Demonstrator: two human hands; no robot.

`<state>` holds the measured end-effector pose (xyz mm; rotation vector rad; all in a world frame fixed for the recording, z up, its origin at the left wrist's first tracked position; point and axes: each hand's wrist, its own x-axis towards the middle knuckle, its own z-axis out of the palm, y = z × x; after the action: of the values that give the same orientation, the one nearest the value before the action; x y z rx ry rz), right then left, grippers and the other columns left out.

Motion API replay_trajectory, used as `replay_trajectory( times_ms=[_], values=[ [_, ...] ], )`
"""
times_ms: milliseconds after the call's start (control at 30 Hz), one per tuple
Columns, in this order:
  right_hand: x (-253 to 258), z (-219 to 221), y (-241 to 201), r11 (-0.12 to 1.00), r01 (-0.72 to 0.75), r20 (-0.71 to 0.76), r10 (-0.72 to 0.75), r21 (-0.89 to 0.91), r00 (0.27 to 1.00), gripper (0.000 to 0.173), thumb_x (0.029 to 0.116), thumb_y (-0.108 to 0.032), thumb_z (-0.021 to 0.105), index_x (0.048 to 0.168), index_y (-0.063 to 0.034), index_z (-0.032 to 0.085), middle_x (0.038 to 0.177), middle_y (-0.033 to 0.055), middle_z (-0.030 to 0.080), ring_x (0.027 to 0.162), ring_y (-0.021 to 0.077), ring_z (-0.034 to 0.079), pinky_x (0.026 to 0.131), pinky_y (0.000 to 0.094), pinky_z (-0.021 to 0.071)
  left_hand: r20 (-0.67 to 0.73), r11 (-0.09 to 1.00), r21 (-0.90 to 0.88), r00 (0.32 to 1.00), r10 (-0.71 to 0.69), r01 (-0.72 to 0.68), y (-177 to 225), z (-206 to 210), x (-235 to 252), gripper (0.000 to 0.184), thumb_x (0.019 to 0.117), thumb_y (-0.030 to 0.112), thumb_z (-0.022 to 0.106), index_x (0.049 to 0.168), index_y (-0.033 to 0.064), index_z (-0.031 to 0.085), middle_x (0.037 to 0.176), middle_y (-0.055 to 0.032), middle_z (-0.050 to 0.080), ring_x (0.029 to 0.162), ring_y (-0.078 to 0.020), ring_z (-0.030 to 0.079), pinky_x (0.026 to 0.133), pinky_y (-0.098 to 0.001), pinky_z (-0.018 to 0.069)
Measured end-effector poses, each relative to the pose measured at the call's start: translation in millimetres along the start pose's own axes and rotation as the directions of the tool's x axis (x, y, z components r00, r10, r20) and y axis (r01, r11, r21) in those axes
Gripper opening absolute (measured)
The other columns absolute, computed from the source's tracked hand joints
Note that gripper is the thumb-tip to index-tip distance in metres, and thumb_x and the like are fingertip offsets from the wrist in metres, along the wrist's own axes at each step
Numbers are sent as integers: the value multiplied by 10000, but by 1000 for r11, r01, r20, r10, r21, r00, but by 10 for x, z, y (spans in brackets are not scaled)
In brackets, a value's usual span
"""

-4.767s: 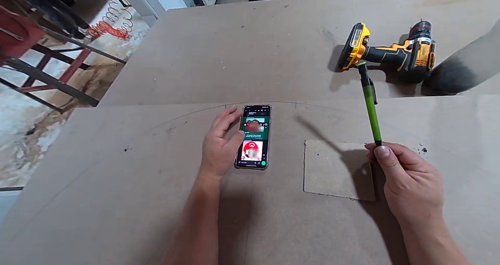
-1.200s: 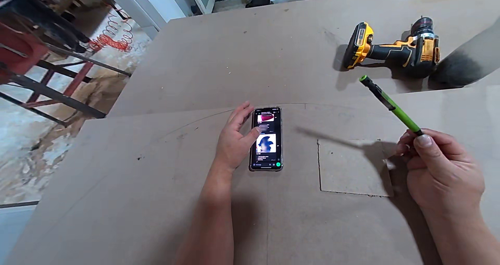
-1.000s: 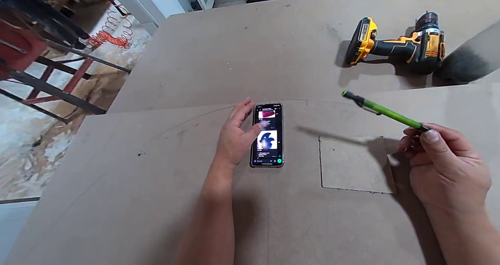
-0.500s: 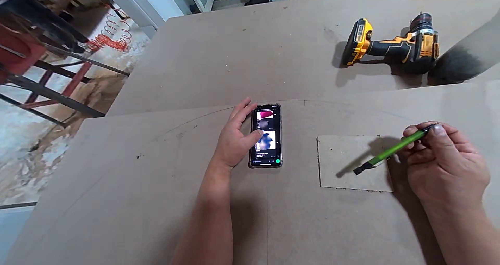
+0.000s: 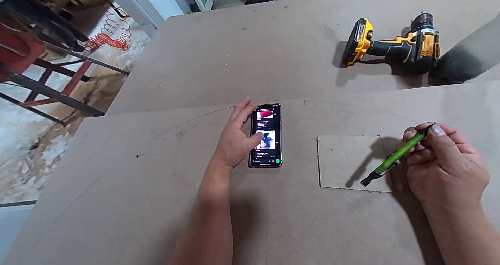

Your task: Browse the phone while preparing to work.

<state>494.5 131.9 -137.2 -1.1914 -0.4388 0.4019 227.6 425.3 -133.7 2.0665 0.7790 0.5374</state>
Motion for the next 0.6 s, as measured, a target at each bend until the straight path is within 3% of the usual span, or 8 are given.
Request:
replay_trajectory(
  times_ms=[433, 600],
  values=[
    [-8, 13, -2, 1000, 2, -11, -2, -2, 1000, 224, 1090, -196, 437, 1057, -152, 654, 948, -13, 700, 799, 82, 683, 725, 237, 602, -2, 1000, -22, 1000, 6, -6, 0, -8, -3, 712, 810, 163, 765, 1486, 224, 553, 1677, 17, 285, 1492, -151, 366, 1159, -419, 452],
    [-3, 5, 1, 1000, 2, 1, -2, -15, 1000, 220, 1086, -199, 439, 1061, -158, 654, 950, -22, 700, 806, 78, 683, 728, 230, 600, -26, 998, -58, 999, 19, -21, -40, -29, 4, 648, 859, 208, 693, 1489, 180, 543, 1655, 3, 339, 1485, -161, 386, 1183, -434, 427]
  ],
)
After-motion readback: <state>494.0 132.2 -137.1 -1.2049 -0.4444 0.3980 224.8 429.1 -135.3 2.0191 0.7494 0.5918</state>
